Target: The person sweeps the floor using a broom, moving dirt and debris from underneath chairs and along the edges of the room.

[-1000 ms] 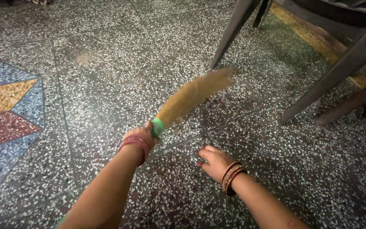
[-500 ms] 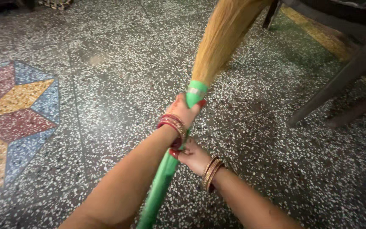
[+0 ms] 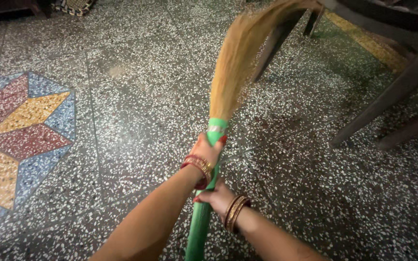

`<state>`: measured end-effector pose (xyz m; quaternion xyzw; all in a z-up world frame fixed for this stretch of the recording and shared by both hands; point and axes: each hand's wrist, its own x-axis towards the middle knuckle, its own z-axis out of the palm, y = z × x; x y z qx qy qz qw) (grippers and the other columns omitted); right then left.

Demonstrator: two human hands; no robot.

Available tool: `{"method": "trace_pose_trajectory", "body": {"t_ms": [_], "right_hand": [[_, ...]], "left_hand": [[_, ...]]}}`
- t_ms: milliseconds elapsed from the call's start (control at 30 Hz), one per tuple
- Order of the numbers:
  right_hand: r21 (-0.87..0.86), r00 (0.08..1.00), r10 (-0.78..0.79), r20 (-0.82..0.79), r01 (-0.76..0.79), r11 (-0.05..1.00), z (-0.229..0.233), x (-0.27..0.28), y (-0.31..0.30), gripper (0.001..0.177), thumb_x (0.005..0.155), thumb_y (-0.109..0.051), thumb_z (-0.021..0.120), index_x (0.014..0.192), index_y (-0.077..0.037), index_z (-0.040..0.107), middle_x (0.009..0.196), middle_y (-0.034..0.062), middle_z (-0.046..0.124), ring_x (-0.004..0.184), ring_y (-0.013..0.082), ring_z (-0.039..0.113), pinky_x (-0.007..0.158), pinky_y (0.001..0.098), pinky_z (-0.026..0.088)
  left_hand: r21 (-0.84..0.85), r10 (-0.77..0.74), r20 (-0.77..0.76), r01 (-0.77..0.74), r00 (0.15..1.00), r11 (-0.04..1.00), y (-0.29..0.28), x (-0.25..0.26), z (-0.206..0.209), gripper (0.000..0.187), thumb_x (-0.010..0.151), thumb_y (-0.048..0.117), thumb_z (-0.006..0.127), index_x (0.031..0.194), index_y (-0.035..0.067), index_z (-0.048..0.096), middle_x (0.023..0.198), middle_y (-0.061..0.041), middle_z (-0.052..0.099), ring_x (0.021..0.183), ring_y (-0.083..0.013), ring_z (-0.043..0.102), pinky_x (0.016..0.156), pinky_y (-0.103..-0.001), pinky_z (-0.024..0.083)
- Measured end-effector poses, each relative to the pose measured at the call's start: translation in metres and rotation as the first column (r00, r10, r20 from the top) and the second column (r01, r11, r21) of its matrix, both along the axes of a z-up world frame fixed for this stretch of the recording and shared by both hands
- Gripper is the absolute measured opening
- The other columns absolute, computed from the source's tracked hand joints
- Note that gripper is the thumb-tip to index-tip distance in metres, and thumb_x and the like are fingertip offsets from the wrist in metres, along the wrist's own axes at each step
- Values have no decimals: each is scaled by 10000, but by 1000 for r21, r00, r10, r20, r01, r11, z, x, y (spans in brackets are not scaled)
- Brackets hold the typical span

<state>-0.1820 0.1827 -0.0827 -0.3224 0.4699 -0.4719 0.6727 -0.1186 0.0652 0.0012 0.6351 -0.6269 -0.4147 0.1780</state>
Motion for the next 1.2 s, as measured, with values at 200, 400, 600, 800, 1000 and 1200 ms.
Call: {"method": "trace_pose_trajectory", "body": {"t_ms": [200, 400, 600, 800, 1000, 1200], "right_hand": [[94, 936, 127, -328, -101, 990, 13, 3, 4, 560, 703, 16, 718, 1227, -18, 523, 1013, 140, 728, 857, 258, 725, 760, 395, 618], [28, 402, 81, -912, -137, 990, 38, -48, -20, 585, 691, -197, 861, 1173, -90, 547, 967, 165, 731, 865, 336, 717, 778, 452, 569], [258, -118, 235, -965, -257, 931, 65, -144, -20, 569, 850, -585, 717, 1141, -119, 566, 962, 173, 738, 884, 374, 730, 781, 504, 576], [529, -442, 310, -842, -563, 635, 53, -226, 4, 481, 877, -510, 700, 1148, -171, 493, 1132, 93, 681, 1035, 338, 677, 880, 481, 551], [768, -388, 662, -641, -301, 566, 38, -283, -11, 645, 954, -443, 685, 1438, -186, 346, 1273, 67, 645, 1144, 258, 678, 979, 453, 568], [503, -308, 463, -831, -60, 862, 60, -251, -53, 544, 882, -493, 741, 1242, -114, 588, 1121, 160, 755, 1059, 337, 740, 948, 477, 582]], "left_hand": [[40, 235, -6, -234, 972, 971, -5, 28, -48, 770, 876, 619, 634, 1335, 14, 513, 1251, -281, 662, 1157, -424, 665, 1008, -486, 500], [97, 160, -49, -154, 986, 983, -33, 42, -55, 774, 888, 630, 624, 1338, 2, 581, 1268, -267, 662, 1200, -383, 655, 1048, -450, 485], [79, -400, 206, 392, 893, 916, -41, 51, -30, 536, 895, 517, 574, 1277, 174, 729, 1216, -124, 726, 1143, -317, 684, 1031, -425, 482], [139, -499, 342, 482, 797, 865, -45, 77, 48, 507, 957, 512, 569, 1242, 113, 698, 1151, -118, 764, 1125, -303, 694, 1010, -437, 494], [71, -440, 383, 449, 812, 891, -55, 132, 76, 431, 929, 439, 595, 1193, 137, 753, 1110, -125, 774, 1060, -295, 734, 968, -429, 536], [-40, -187, 211, 200, 959, 979, -76, 161, 31, 393, 921, 407, 636, 1177, 132, 749, 1034, -104, 782, 970, -259, 750, 924, -401, 550]]}}
